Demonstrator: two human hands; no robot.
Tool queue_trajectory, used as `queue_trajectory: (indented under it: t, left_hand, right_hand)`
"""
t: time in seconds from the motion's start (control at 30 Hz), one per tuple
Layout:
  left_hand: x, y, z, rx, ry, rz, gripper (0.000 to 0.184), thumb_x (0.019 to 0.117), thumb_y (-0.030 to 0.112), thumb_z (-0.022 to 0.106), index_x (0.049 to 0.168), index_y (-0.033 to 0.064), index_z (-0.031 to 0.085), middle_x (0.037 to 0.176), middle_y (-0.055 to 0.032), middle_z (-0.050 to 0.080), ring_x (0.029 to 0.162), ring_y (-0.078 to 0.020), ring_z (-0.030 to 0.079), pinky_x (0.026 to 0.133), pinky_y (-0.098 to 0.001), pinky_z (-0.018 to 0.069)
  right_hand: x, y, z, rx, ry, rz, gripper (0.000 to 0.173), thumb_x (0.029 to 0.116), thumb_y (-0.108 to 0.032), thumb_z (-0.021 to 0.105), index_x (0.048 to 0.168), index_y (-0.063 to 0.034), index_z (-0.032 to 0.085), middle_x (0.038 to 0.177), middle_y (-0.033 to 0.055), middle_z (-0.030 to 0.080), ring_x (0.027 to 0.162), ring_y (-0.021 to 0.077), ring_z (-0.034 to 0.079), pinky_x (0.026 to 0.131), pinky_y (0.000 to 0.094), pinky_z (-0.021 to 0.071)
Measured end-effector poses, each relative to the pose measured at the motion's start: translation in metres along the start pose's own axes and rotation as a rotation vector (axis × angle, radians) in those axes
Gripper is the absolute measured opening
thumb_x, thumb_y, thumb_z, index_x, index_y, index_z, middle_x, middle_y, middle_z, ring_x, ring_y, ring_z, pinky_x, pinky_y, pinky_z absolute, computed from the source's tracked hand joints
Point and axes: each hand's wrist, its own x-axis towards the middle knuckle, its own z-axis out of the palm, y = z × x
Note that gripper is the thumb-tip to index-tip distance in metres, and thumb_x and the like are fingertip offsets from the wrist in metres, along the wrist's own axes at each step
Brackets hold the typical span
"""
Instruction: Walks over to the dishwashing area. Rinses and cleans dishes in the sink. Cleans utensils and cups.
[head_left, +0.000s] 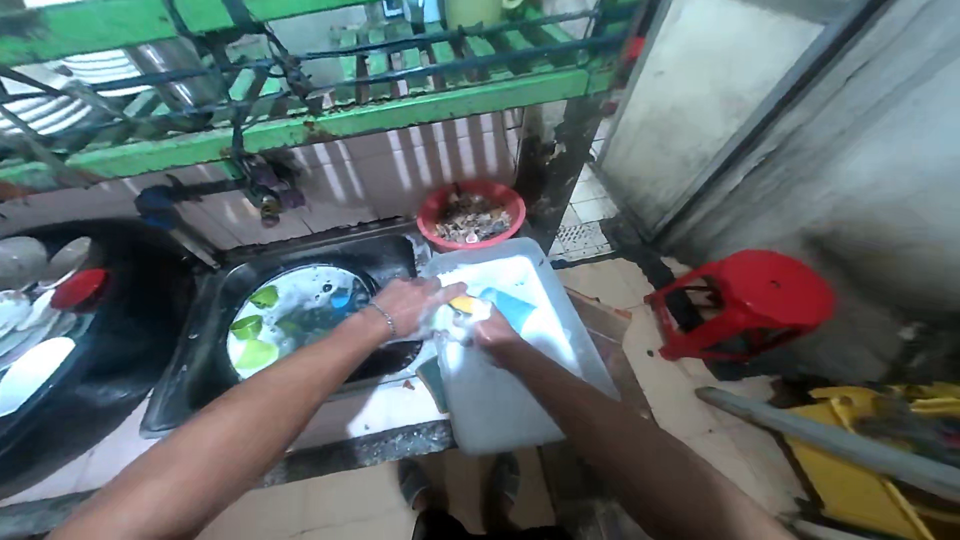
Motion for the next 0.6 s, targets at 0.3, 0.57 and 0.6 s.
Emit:
queue_trajectory:
  t: [0.3, 0.57, 0.6]
  left_hand:
    - [-0.022, -0.092, 0.014, 0.030, -0.036, -0.406, 0.077, 0.0816, 0.032, 0.088, 0.148, 0.0130, 0.055, 0.154, -0.0239, 0.045, 0.141, -0.0466, 0.043, 0.108, -0.0694, 0.0393]
    - [0.128, 0.087, 0.051, -0.072, -0.213, 0.125, 0.088, 0.0877, 0.012, 0.079, 0.162, 0.0259, 0.035, 0.162, -0.0157, 0.038, 0.149, -0.0408, 0.034, 0.112, -0.0681, 0.0352]
    - [0.137, 0.090, 0.060, -0.077, -0.185, 0.059, 0.084, 0.0876, 0.017, 0.081, 0.160, 0.0245, 0.039, 0.158, -0.0169, 0.042, 0.146, -0.0411, 0.039, 0.110, -0.0676, 0.0370]
  right_hand:
    - [-0.075, 0.004, -0.087, -1.158, 0.110, 0.150, 0.038, 0.0982, -0.016, 0.061, 0.132, -0.0004, 0.056, 0.120, 0.0235, 0.063, 0.109, 0.0394, 0.067, 0.090, 0.0547, 0.0567]
    - [-0.057, 0.046, -0.062, -1.072, -0.139, 0.362, 0.058, 0.0943, -0.024, 0.071, 0.147, -0.0079, 0.053, 0.142, 0.0309, 0.052, 0.129, 0.0495, 0.053, 0.101, 0.0665, 0.0468]
    - [-0.057, 0.043, -0.063, -1.005, -0.142, 0.381, 0.059, 0.0941, -0.023, 0.071, 0.148, -0.0075, 0.052, 0.138, 0.0293, 0.056, 0.128, 0.0477, 0.054, 0.102, 0.0664, 0.0462]
